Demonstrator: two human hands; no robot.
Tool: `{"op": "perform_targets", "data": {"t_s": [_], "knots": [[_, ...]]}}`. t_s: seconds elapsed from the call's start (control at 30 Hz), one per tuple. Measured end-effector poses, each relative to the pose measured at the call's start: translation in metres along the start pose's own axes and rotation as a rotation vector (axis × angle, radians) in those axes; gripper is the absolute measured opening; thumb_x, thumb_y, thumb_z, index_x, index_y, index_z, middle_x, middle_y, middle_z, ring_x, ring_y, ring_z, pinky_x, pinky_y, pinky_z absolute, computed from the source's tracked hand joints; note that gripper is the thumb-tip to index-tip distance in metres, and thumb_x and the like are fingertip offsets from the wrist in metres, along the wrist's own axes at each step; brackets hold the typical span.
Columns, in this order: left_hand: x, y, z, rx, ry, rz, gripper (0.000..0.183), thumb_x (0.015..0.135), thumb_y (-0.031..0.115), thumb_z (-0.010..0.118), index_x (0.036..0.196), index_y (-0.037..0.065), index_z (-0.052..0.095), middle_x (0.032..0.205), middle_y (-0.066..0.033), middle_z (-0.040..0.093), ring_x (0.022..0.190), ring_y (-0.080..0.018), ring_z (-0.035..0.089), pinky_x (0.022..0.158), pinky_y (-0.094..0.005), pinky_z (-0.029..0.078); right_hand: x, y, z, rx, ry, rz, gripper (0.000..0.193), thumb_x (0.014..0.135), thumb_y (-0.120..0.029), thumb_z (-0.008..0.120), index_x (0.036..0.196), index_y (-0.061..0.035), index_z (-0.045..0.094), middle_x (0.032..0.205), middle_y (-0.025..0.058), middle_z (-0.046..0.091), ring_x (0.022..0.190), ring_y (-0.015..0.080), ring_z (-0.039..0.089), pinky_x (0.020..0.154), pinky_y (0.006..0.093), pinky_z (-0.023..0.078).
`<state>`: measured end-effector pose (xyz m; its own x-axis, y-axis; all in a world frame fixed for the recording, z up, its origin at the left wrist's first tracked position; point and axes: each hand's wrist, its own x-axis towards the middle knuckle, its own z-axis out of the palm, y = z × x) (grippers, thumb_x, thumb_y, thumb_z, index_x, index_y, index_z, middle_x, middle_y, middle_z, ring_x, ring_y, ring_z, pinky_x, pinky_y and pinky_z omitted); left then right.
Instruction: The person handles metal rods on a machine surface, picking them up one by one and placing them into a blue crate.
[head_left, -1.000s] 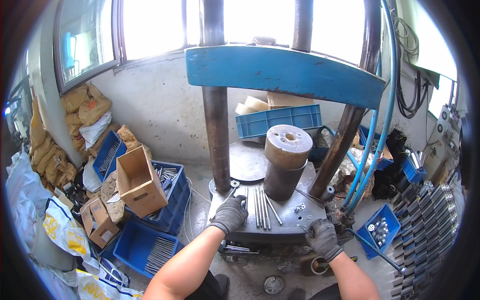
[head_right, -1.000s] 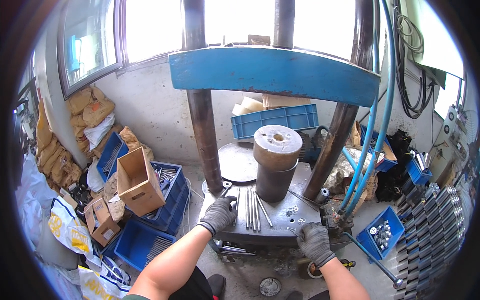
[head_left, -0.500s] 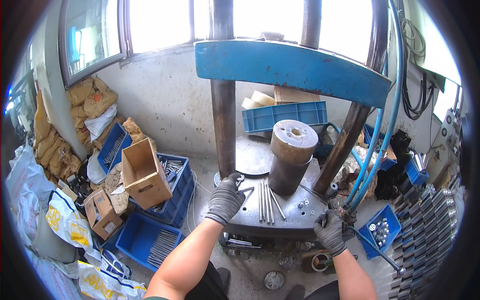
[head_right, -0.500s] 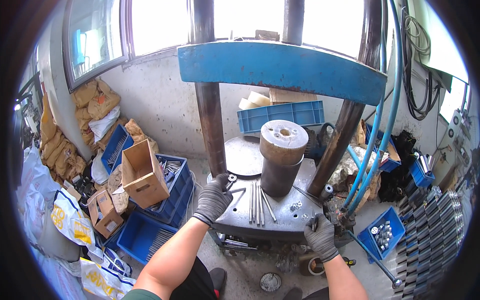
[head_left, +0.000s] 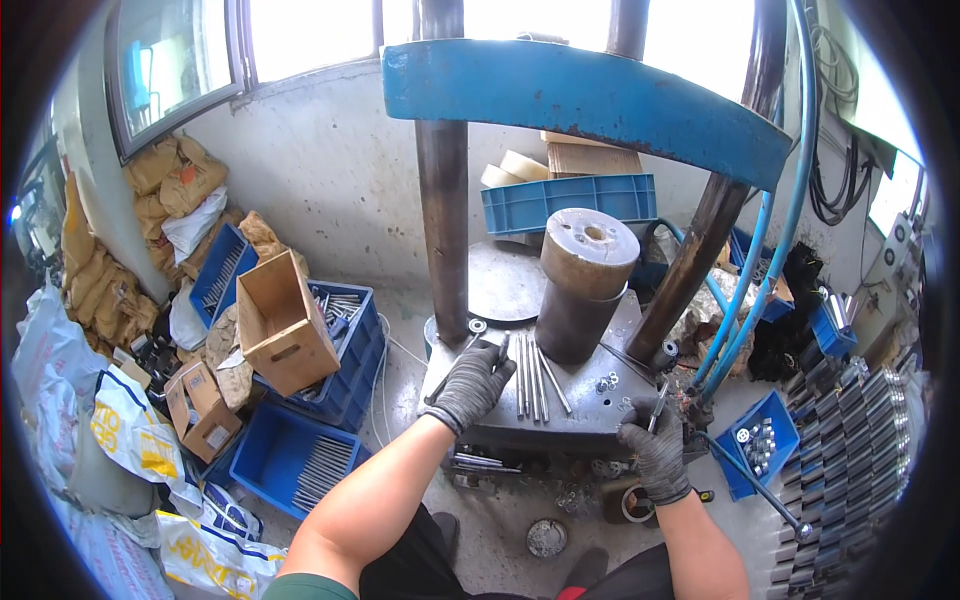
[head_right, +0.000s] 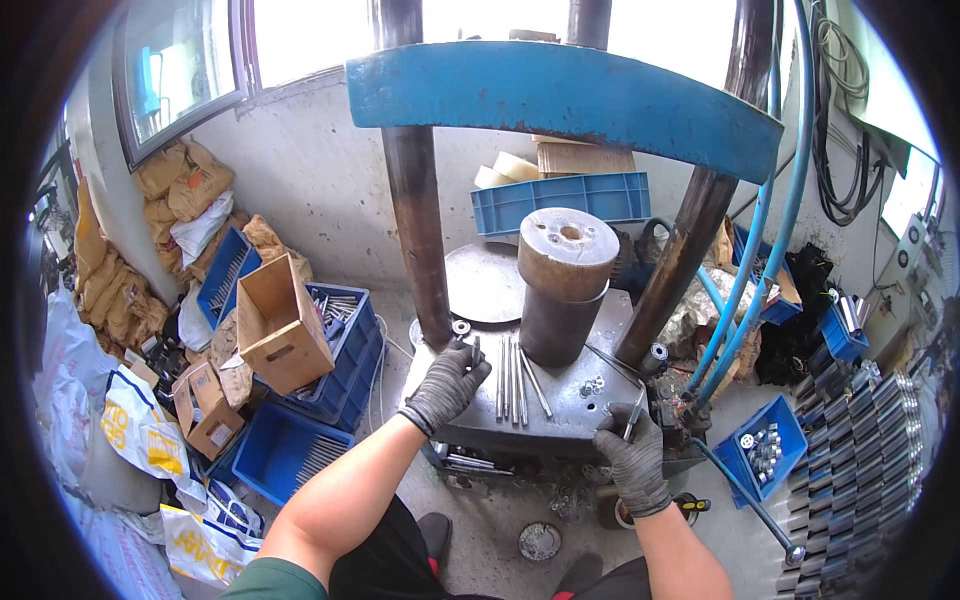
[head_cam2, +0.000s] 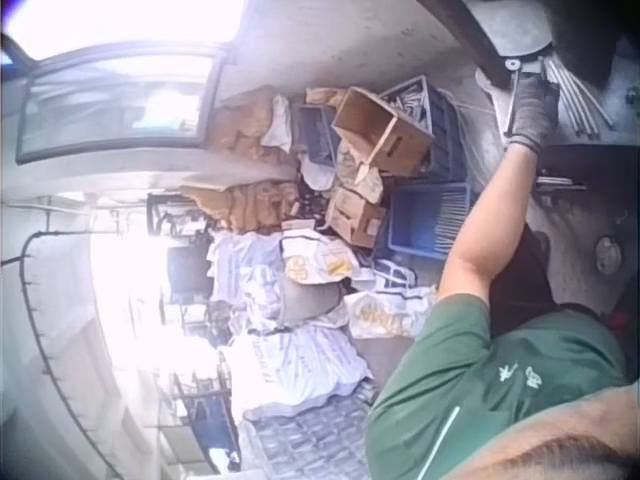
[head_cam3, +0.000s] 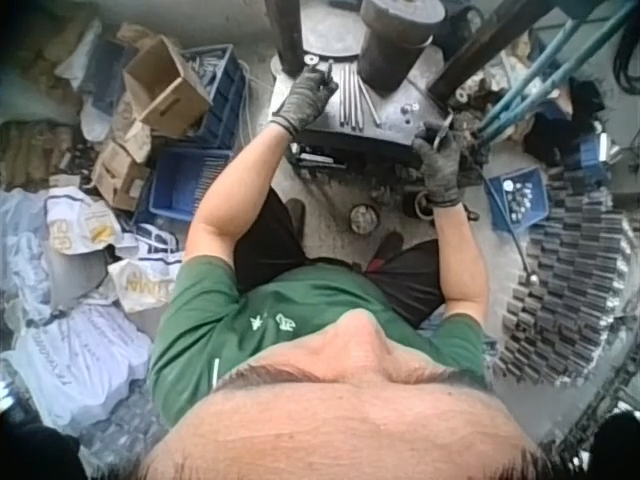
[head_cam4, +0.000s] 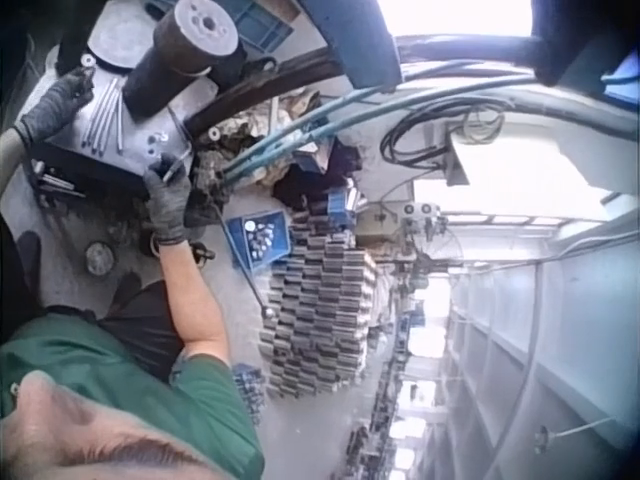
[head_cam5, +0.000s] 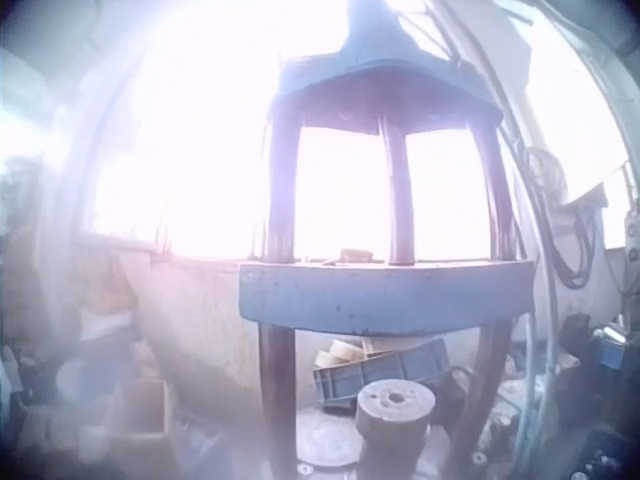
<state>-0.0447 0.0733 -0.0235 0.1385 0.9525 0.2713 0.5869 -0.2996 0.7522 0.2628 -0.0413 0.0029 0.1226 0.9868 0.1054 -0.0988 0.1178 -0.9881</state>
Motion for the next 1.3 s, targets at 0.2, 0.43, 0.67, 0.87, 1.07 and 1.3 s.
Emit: {"op": "perform_targets", "data": {"t_s": [0.2, 0.43, 0.67, 0.87, 1.07, 1.3], "knots": [[-0.036, 0.07, 0.025, -0.955, -0.274, -0.26, 0.028, 0.106, 0.028, 0.061, 0.123, 0.006, 0.065, 0.09, -0.0001, 0.064, 0.069, -0.0058, 0.053, 0.063, -0.0233, 0.045, -0.001, -0.004, 0.008, 0.237, 0.007, 0.116, 0.036, 0.08, 0.006, 0.071, 0.114, -0.0043, 0.062, 0.088, 0.0082, 0.065, 0.072, 0.019, 0.065, 0.066, 0.0308, 0.054], [-0.063, 0.092, 0.064, -1.106, -0.428, -0.37, 0.023, 0.099, 0.02, 0.071, 0.116, 0.007, 0.063, 0.097, -0.0025, 0.068, 0.081, -0.0098, 0.064, 0.072, -0.025, 0.056, -0.009, -0.009, 0.019, 0.37, -0.034, 0.226, 0.035, 0.082, 0.007, 0.072, 0.113, -0.0062, 0.062, 0.094, 0.0082, 0.067, 0.077, 0.0192, 0.067, 0.069, 0.029, 0.056], [-0.066, 0.096, 0.069, -1.099, -0.494, -0.308, 0.025, 0.098, 0.022, 0.074, 0.112, 0.006, 0.06, 0.097, -0.0038, 0.067, 0.089, -0.0123, 0.067, 0.079, -0.031, 0.06, -0.014, 0.002, 0.023, 0.276, -0.049, 0.195, 0.034, 0.086, 0.003, 0.074, 0.116, -0.0064, 0.06, 0.099, 0.0046, 0.066, 0.086, 0.0144, 0.066, 0.076, 0.0272, 0.056], [-0.067, 0.099, 0.061, -1.156, -0.404, -0.328, 0.024, 0.098, 0.023, 0.073, 0.112, 0.008, 0.06, 0.093, -0.0021, 0.067, 0.079, -0.0103, 0.064, 0.065, -0.0288, 0.056, -0.012, -0.004, 0.023, 0.197, -0.033, 0.286, 0.048, 0.085, 0.001, 0.076, 0.128, -0.0031, 0.057, 0.101, 0.0043, 0.063, 0.09, 0.0138, 0.064, 0.08, 0.0277, 0.055], [-0.054, 0.089, 0.04, -1.201, -0.26, -0.481, 0.017, 0.099, 0.021, 0.07, 0.109, 0.009, 0.063, 0.089, -0.0017, 0.068, 0.066, -0.0071, 0.058, 0.052, -0.0228, 0.047, -0.012, -0.009, 0.01, -0.45, -0.219, -0.122, 0.074, 0.079, -0.007, 0.077, 0.146, 0.0018, 0.048, 0.115, 0.0177, 0.061, 0.104, 0.0261, 0.064, 0.093, 0.0383, 0.053], [-0.049, 0.078, 0.037, -1.195, -0.231, -0.535, 0.021, 0.097, 0.022, 0.071, 0.105, 0.006, 0.061, 0.081, -0.0024, 0.065, 0.063, -0.0079, 0.058, 0.051, -0.0213, 0.047, -0.01, -0.03, 0.017, -1.149, -0.2, -0.734, 0.066, 0.063, -0.003, 0.07, 0.129, -0.0057, 0.064, 0.114, 0.0218, 0.065, 0.102, 0.0424, 0.061, 0.091, 0.0503, 0.049]]}}
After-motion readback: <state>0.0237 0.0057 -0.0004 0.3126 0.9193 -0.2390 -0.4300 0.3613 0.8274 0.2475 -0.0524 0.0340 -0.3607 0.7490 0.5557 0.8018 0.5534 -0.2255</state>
